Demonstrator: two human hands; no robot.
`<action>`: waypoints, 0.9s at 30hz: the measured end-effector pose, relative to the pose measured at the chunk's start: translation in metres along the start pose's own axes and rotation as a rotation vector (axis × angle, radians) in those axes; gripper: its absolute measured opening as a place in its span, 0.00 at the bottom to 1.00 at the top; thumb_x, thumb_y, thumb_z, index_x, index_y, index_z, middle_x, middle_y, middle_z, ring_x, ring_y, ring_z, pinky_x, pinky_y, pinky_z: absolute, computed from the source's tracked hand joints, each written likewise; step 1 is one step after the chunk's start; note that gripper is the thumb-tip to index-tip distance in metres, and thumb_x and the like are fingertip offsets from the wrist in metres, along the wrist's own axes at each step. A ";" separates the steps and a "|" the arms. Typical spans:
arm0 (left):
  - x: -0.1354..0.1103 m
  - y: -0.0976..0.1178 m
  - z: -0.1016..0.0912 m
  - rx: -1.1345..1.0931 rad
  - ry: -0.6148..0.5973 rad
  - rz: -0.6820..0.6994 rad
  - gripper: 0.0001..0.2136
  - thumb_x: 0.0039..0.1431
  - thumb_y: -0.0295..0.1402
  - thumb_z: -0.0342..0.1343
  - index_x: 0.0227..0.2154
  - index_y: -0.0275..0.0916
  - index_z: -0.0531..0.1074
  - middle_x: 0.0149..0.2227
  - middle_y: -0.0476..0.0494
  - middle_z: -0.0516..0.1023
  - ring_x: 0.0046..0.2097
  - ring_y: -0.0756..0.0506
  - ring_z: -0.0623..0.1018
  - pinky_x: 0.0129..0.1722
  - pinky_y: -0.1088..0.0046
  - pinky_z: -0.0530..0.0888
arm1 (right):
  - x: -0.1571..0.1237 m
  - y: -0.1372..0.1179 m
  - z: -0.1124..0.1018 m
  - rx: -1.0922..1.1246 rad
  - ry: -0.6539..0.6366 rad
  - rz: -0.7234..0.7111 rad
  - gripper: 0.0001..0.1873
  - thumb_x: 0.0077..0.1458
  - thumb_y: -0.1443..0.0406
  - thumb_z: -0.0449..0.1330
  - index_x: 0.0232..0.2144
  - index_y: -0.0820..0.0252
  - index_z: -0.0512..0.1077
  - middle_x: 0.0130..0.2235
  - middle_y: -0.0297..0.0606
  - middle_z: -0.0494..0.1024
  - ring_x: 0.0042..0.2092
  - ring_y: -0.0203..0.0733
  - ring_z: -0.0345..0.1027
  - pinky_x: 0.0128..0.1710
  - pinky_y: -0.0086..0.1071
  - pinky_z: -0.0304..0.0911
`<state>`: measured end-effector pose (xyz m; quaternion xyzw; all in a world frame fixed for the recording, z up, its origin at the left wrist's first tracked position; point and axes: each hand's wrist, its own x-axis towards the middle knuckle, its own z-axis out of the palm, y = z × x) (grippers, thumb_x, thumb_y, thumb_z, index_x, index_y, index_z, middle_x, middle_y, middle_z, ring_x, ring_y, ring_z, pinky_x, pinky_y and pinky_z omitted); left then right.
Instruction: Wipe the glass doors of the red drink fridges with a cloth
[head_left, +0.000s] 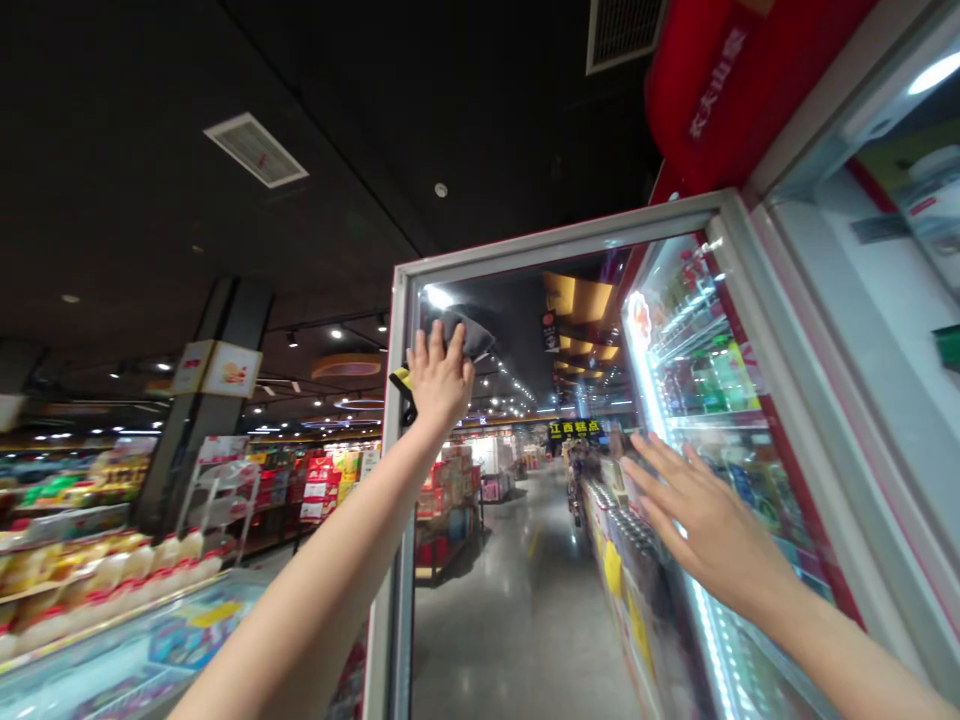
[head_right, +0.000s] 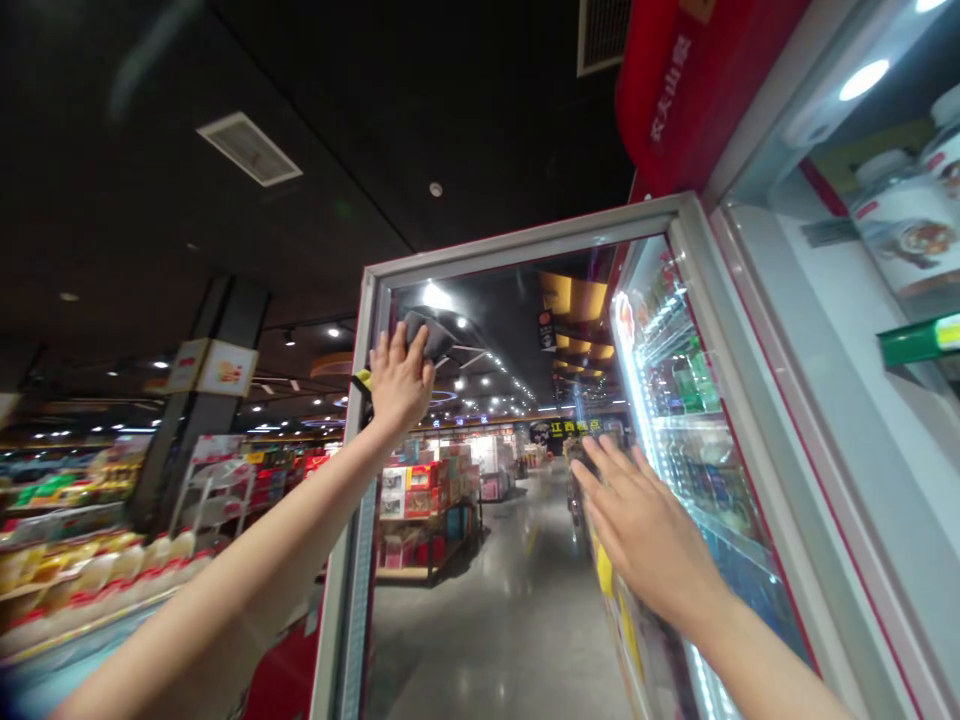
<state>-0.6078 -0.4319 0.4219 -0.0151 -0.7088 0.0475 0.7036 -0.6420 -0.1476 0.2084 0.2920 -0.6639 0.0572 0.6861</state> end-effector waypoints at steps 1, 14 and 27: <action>0.004 0.000 0.001 -0.009 0.033 -0.093 0.27 0.67 0.35 0.47 0.68 0.44 0.58 0.73 0.40 0.51 0.73 0.33 0.50 0.70 0.46 0.50 | -0.004 0.005 -0.002 -0.022 0.013 0.032 0.25 0.68 0.64 0.47 0.64 0.55 0.65 0.68 0.41 0.63 0.70 0.50 0.52 0.66 0.57 0.57; -0.005 0.048 0.014 -0.203 -0.061 0.534 0.24 0.68 0.42 0.48 0.66 0.54 0.61 0.73 0.50 0.53 0.73 0.37 0.51 0.71 0.51 0.49 | -0.015 0.018 0.001 -0.099 -0.083 0.105 0.29 0.69 0.64 0.46 0.70 0.50 0.52 0.71 0.40 0.57 0.72 0.54 0.43 0.65 0.62 0.57; 0.000 0.118 0.026 -0.308 -0.051 0.493 0.25 0.67 0.40 0.50 0.67 0.52 0.61 0.74 0.48 0.51 0.74 0.35 0.48 0.71 0.50 0.48 | -0.008 0.029 -0.017 -0.021 -0.218 0.125 0.28 0.66 0.68 0.49 0.67 0.51 0.60 0.71 0.39 0.55 0.72 0.52 0.43 0.67 0.58 0.56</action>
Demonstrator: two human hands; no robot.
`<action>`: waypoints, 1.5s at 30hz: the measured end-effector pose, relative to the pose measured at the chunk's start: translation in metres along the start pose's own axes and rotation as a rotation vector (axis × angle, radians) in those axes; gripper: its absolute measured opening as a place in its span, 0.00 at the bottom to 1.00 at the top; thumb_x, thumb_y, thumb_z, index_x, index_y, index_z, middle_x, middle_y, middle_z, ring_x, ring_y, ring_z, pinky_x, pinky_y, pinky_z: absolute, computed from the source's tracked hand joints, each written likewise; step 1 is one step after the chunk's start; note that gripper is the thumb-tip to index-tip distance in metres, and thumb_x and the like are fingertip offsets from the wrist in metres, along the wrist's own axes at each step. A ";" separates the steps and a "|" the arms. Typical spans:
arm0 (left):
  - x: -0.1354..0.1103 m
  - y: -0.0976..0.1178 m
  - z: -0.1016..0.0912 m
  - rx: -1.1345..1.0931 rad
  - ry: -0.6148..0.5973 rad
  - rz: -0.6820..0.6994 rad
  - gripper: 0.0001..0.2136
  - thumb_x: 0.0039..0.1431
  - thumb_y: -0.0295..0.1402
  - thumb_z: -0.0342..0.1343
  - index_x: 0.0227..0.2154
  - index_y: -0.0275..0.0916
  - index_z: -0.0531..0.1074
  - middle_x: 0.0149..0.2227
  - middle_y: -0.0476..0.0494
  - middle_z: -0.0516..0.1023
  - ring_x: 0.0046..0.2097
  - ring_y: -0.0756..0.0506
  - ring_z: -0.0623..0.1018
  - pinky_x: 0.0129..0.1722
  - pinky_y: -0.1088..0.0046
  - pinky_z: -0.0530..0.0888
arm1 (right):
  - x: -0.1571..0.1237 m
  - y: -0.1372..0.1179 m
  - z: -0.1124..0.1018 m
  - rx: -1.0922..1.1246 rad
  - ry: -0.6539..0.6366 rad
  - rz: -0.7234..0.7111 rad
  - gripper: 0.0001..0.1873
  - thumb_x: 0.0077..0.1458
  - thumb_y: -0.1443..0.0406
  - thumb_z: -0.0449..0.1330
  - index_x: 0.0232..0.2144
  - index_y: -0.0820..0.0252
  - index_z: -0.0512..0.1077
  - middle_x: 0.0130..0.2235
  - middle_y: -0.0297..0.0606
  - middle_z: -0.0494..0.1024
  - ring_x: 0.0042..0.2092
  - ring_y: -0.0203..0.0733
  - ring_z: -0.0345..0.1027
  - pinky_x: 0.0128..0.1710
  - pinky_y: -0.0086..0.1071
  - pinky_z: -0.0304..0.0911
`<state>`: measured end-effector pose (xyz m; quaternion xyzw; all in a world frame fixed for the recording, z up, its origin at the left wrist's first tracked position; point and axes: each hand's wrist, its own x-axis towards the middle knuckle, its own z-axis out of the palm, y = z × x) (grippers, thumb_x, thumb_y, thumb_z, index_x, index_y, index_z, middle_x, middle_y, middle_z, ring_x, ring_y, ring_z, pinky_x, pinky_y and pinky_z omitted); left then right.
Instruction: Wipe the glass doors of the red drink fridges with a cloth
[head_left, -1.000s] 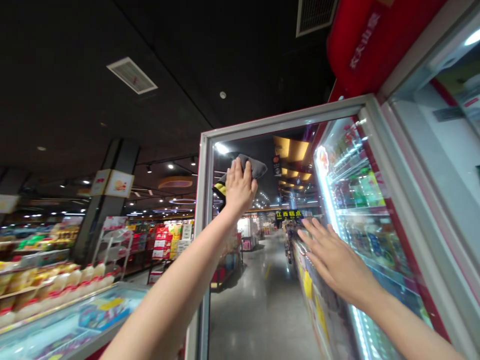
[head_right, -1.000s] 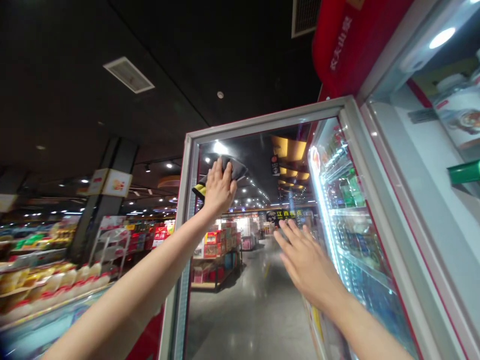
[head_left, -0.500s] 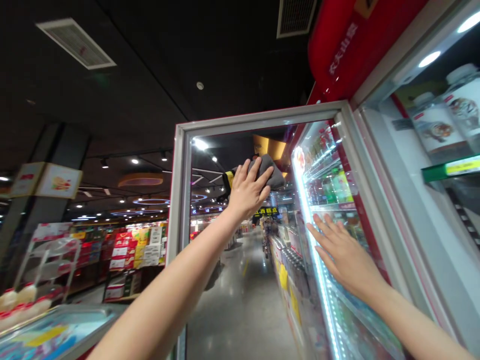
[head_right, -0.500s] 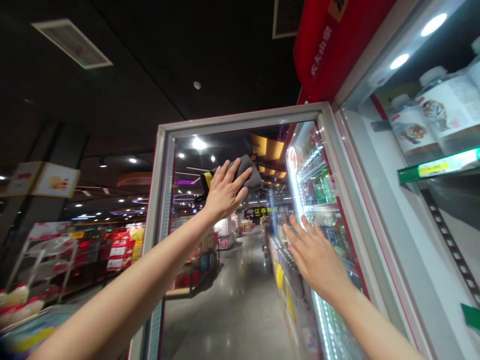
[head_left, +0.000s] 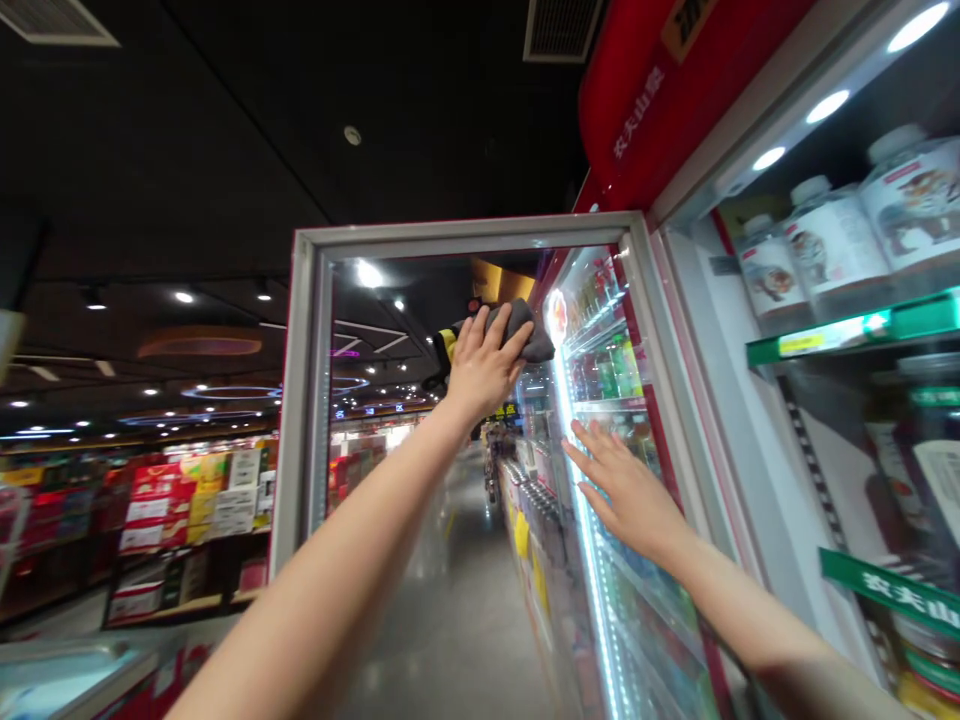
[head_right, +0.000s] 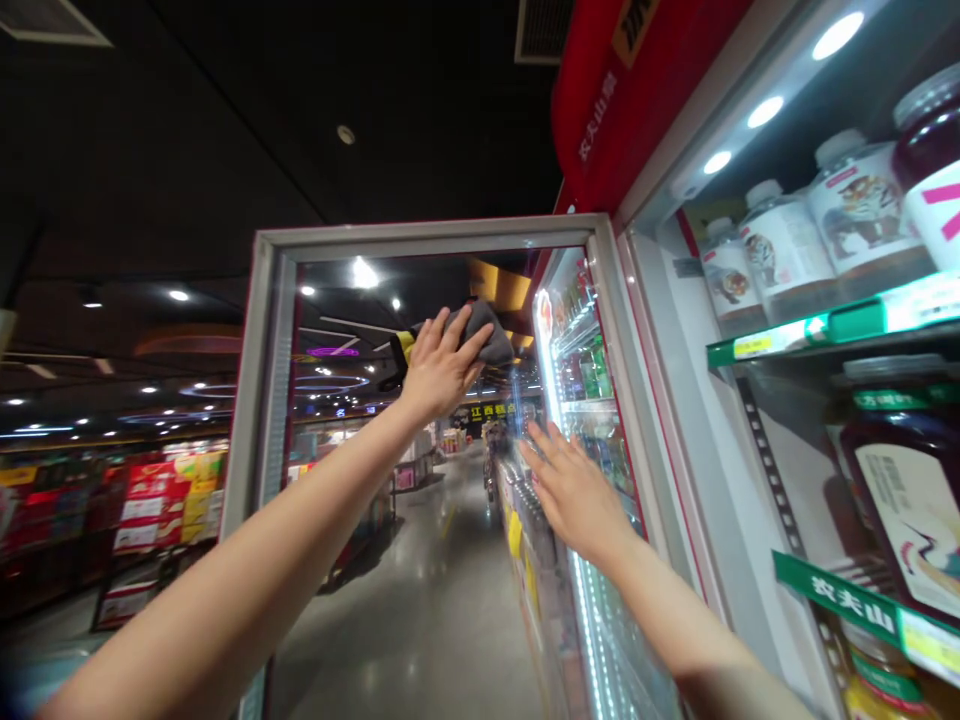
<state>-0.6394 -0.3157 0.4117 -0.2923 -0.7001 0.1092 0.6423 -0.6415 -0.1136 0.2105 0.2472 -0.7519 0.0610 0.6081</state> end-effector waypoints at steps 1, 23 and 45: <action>-0.004 -0.004 -0.003 0.004 -0.019 -0.007 0.25 0.67 0.40 0.50 0.67 0.52 0.61 0.74 0.48 0.51 0.74 0.35 0.48 0.71 0.50 0.48 | -0.002 0.005 -0.004 0.020 -0.007 -0.014 0.28 0.66 0.69 0.49 0.67 0.51 0.61 0.71 0.39 0.56 0.72 0.50 0.45 0.67 0.56 0.56; 0.077 0.059 -0.004 0.125 0.120 -0.372 0.26 0.67 0.40 0.48 0.68 0.47 0.59 0.74 0.43 0.49 0.74 0.33 0.46 0.70 0.45 0.47 | -0.033 0.053 -0.019 0.214 0.054 -0.085 0.32 0.56 0.80 0.51 0.61 0.59 0.68 0.68 0.47 0.61 0.71 0.50 0.48 0.66 0.58 0.57; 0.175 0.165 0.029 0.029 0.144 -0.282 0.22 0.69 0.37 0.42 0.62 0.43 0.68 0.70 0.41 0.61 0.70 0.35 0.58 0.70 0.50 0.50 | -0.037 0.060 -0.043 0.224 0.106 -0.116 0.27 0.61 0.76 0.53 0.59 0.52 0.71 0.67 0.42 0.64 0.68 0.47 0.56 0.62 0.47 0.67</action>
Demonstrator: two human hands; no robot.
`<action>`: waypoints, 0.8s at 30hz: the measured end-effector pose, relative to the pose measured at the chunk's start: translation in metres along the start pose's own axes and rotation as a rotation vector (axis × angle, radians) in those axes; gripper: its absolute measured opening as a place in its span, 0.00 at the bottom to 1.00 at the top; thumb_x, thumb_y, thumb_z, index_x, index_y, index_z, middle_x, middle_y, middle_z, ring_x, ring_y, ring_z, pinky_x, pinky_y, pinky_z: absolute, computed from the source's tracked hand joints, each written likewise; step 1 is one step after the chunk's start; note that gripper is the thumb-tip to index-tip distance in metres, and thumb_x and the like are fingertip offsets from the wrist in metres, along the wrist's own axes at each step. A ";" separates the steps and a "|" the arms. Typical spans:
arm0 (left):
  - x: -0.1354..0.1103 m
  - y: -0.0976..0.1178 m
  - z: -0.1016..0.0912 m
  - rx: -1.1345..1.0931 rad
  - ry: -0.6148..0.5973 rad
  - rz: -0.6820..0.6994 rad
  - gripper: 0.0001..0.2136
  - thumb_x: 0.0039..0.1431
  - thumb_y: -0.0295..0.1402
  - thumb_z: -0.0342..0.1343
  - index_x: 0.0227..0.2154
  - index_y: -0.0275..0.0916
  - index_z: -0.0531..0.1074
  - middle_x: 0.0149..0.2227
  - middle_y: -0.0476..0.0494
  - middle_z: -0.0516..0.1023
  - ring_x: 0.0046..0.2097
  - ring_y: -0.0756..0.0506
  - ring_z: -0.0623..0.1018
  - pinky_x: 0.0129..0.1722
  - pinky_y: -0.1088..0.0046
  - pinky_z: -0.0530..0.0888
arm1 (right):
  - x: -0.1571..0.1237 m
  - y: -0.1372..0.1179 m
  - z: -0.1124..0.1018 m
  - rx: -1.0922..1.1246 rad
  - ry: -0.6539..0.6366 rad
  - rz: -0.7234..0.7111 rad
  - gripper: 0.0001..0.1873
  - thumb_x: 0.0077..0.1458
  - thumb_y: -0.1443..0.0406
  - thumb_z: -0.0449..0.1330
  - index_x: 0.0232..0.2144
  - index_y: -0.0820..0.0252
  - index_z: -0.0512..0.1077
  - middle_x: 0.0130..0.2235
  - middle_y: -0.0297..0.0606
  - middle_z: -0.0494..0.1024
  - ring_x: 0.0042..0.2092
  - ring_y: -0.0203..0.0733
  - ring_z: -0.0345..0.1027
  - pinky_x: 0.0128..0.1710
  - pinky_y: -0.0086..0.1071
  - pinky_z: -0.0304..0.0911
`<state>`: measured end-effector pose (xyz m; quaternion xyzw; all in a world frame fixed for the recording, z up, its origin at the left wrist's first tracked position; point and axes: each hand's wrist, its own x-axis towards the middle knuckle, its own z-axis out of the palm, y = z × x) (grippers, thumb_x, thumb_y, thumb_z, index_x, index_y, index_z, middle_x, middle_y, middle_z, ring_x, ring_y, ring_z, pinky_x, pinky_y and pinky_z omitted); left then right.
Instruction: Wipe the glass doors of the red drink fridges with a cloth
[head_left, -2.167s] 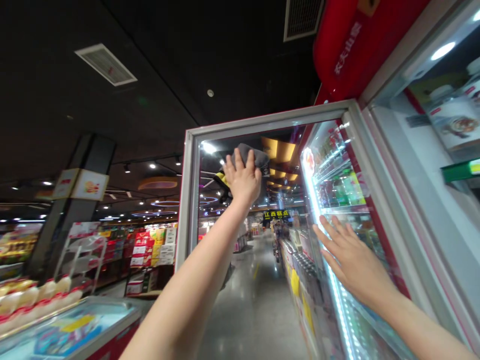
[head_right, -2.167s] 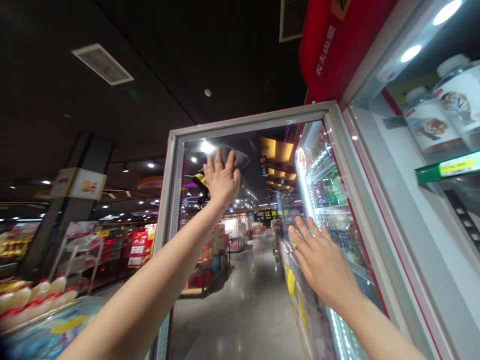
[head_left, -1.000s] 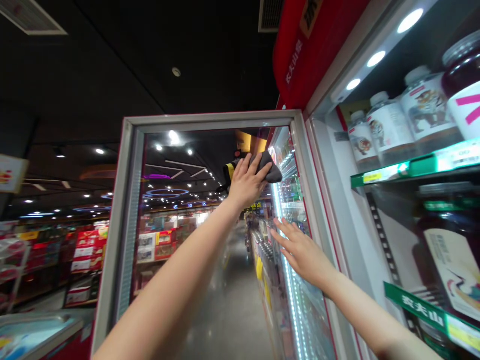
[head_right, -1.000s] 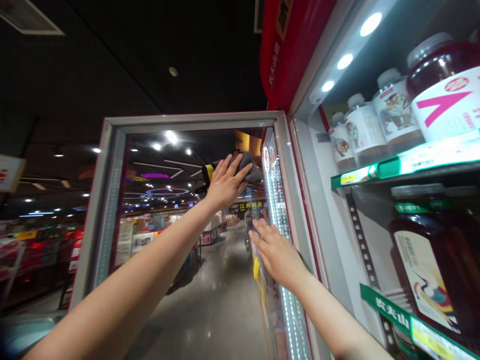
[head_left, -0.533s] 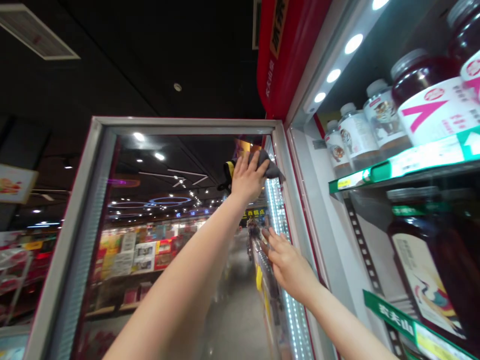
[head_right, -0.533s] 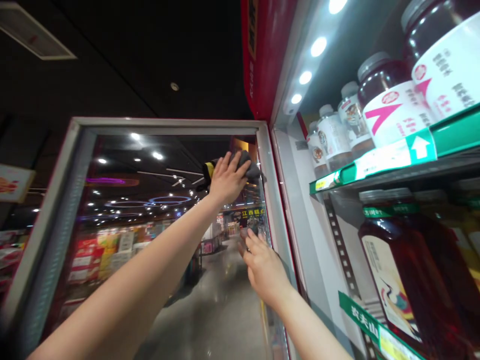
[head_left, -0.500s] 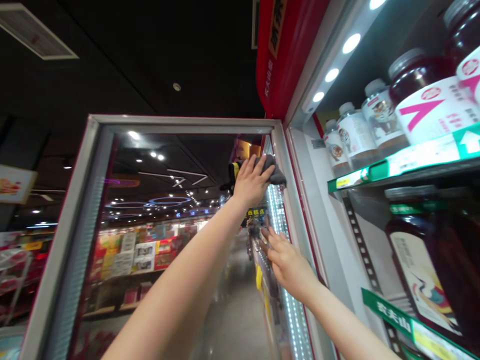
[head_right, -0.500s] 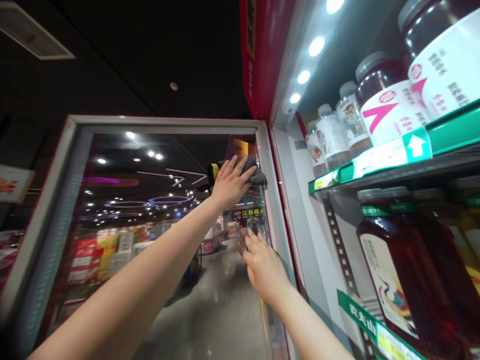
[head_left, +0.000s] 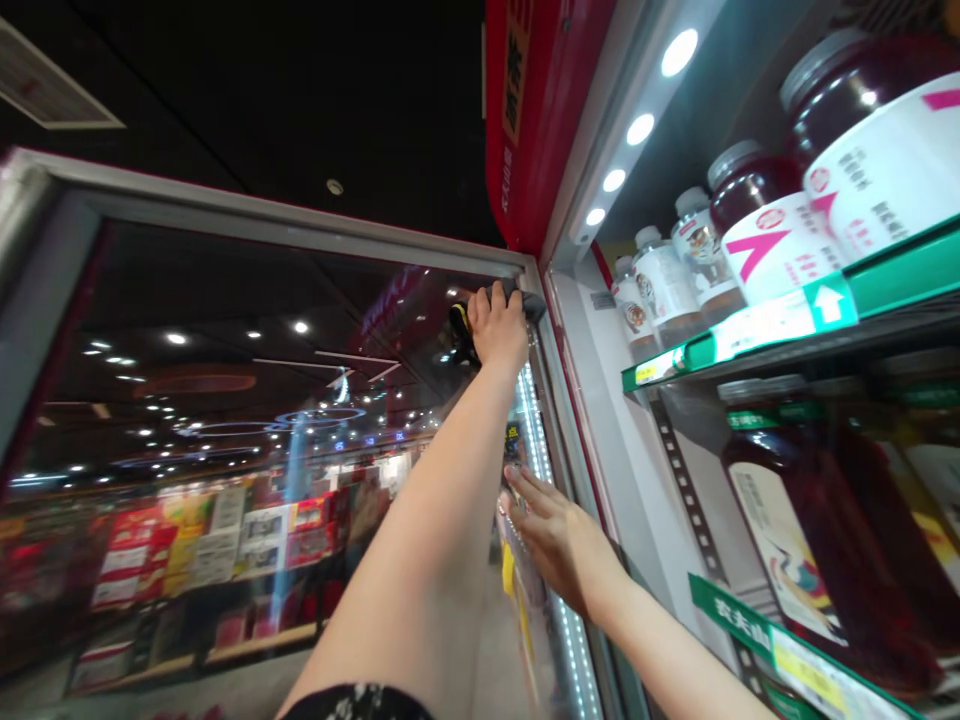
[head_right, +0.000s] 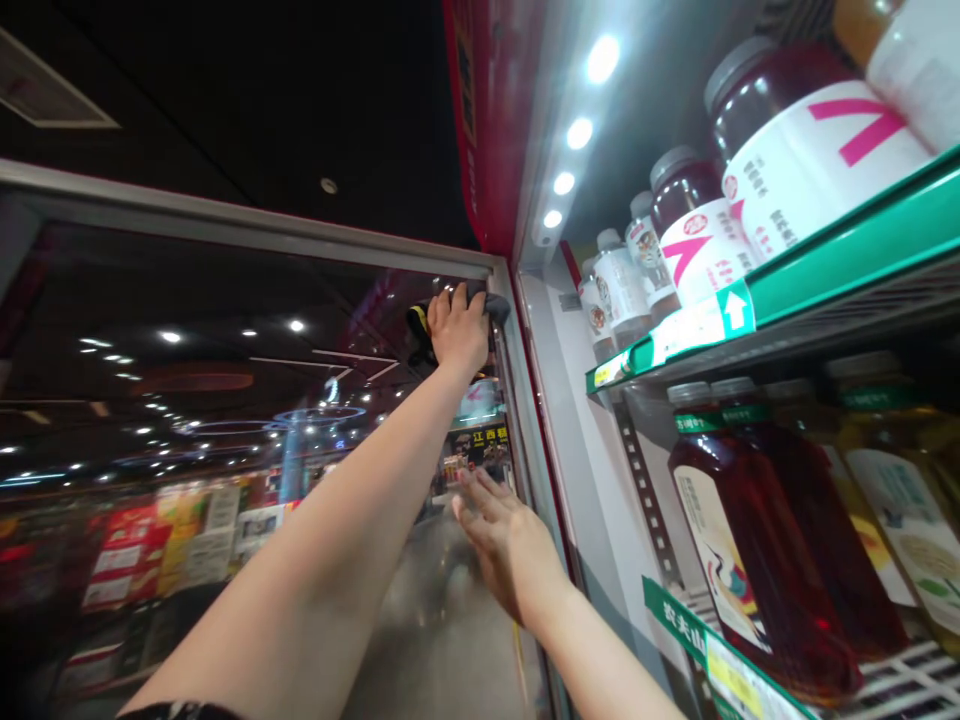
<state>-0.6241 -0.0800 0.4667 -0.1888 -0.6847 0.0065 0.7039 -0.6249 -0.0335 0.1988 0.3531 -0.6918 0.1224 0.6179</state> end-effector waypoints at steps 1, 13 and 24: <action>-0.004 0.005 0.002 -0.009 -0.001 0.005 0.22 0.69 0.38 0.42 0.62 0.43 0.68 0.69 0.41 0.62 0.69 0.36 0.59 0.70 0.52 0.51 | 0.000 -0.001 -0.003 0.018 -0.001 -0.002 0.26 0.61 0.75 0.53 0.58 0.53 0.71 0.67 0.42 0.65 0.69 0.47 0.55 0.62 0.46 0.66; -0.004 0.013 0.019 -0.035 -0.089 0.186 0.23 0.65 0.40 0.51 0.63 0.51 0.66 0.73 0.46 0.51 0.72 0.34 0.54 0.71 0.48 0.50 | -0.008 -0.005 -0.014 0.026 0.020 0.063 0.25 0.60 0.73 0.54 0.56 0.53 0.73 0.66 0.41 0.67 0.68 0.50 0.56 0.61 0.49 0.68; -0.095 0.015 0.020 -0.026 -0.119 0.288 0.27 0.67 0.41 0.49 0.68 0.50 0.58 0.74 0.45 0.47 0.73 0.36 0.50 0.71 0.51 0.50 | -0.014 0.016 -0.038 -0.007 0.302 0.213 0.21 0.64 0.71 0.50 0.54 0.59 0.75 0.62 0.44 0.72 0.68 0.49 0.58 0.66 0.51 0.61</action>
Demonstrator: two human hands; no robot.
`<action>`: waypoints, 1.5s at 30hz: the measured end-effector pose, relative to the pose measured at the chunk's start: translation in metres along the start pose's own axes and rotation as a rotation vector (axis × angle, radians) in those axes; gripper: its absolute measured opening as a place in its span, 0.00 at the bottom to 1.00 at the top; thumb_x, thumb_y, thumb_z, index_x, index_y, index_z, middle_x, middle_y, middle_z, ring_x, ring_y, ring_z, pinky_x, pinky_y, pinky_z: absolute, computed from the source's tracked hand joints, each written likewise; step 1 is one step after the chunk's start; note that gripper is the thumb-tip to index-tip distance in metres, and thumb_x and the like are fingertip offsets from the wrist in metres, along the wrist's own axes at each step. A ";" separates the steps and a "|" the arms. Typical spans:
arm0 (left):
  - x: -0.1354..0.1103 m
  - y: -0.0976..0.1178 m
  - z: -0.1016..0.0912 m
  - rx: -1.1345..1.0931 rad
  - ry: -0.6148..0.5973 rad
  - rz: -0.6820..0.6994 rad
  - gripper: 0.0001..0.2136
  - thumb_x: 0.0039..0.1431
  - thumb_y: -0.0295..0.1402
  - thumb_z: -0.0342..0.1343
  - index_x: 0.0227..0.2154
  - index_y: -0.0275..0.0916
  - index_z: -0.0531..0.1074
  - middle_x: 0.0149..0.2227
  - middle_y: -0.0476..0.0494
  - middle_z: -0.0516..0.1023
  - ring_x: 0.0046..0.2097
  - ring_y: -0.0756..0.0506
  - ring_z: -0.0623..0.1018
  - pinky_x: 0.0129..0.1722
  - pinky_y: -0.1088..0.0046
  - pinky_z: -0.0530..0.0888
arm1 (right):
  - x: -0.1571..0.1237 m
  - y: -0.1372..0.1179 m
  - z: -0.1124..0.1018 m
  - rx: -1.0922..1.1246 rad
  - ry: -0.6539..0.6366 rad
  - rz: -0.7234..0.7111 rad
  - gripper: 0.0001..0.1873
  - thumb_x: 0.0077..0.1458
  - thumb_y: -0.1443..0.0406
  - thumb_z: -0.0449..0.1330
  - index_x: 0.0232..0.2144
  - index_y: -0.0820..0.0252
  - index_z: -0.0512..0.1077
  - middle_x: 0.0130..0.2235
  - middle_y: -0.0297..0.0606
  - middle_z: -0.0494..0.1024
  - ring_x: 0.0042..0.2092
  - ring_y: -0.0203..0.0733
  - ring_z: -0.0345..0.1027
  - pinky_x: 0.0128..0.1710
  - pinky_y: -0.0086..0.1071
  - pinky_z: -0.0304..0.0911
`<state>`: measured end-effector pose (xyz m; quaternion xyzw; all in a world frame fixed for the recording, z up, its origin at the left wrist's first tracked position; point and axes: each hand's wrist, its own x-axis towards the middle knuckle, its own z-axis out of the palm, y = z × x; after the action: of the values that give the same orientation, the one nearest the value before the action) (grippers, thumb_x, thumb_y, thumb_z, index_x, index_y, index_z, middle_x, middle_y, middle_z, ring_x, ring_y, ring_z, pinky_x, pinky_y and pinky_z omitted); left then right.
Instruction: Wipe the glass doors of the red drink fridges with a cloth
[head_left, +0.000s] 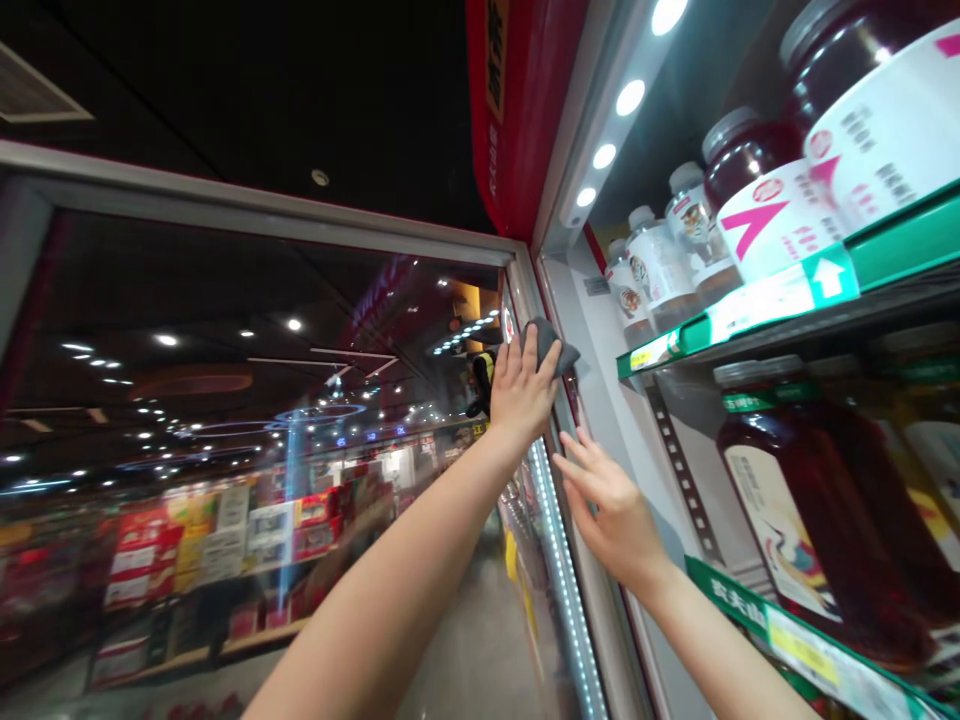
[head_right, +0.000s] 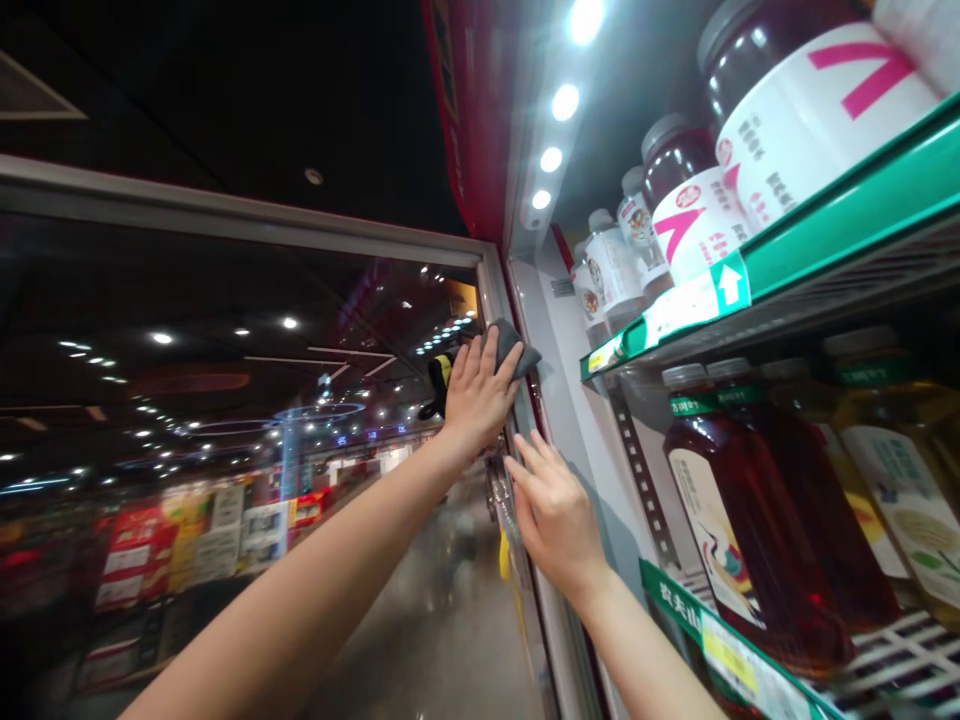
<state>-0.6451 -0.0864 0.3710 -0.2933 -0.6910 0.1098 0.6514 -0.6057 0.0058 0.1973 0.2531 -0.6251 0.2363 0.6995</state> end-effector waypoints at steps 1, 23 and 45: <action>0.007 -0.003 -0.003 0.003 -0.008 -0.005 0.27 0.68 0.41 0.49 0.68 0.50 0.58 0.74 0.45 0.47 0.73 0.36 0.50 0.71 0.51 0.49 | 0.006 0.002 -0.001 0.006 0.027 0.015 0.21 0.64 0.71 0.50 0.54 0.59 0.76 0.62 0.44 0.72 0.68 0.49 0.58 0.65 0.51 0.61; -0.003 -0.027 -0.027 0.131 0.070 -0.092 0.24 0.66 0.32 0.49 0.65 0.40 0.63 0.73 0.37 0.51 0.73 0.33 0.48 0.71 0.43 0.44 | 0.032 0.013 0.000 0.163 0.246 0.135 0.16 0.62 0.66 0.54 0.45 0.55 0.80 0.55 0.43 0.79 0.59 0.50 0.70 0.60 0.54 0.67; -0.060 -0.099 -0.113 0.195 0.056 -0.128 0.24 0.65 0.36 0.52 0.64 0.47 0.66 0.72 0.44 0.54 0.73 0.36 0.51 0.71 0.48 0.46 | 0.050 -0.050 0.033 0.329 0.216 0.071 0.17 0.62 0.67 0.54 0.48 0.57 0.79 0.59 0.45 0.75 0.62 0.48 0.68 0.63 0.52 0.64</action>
<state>-0.5629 -0.2250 0.3882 -0.1868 -0.6761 0.1263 0.7015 -0.5931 -0.0527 0.2469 0.3147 -0.5081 0.3856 0.7029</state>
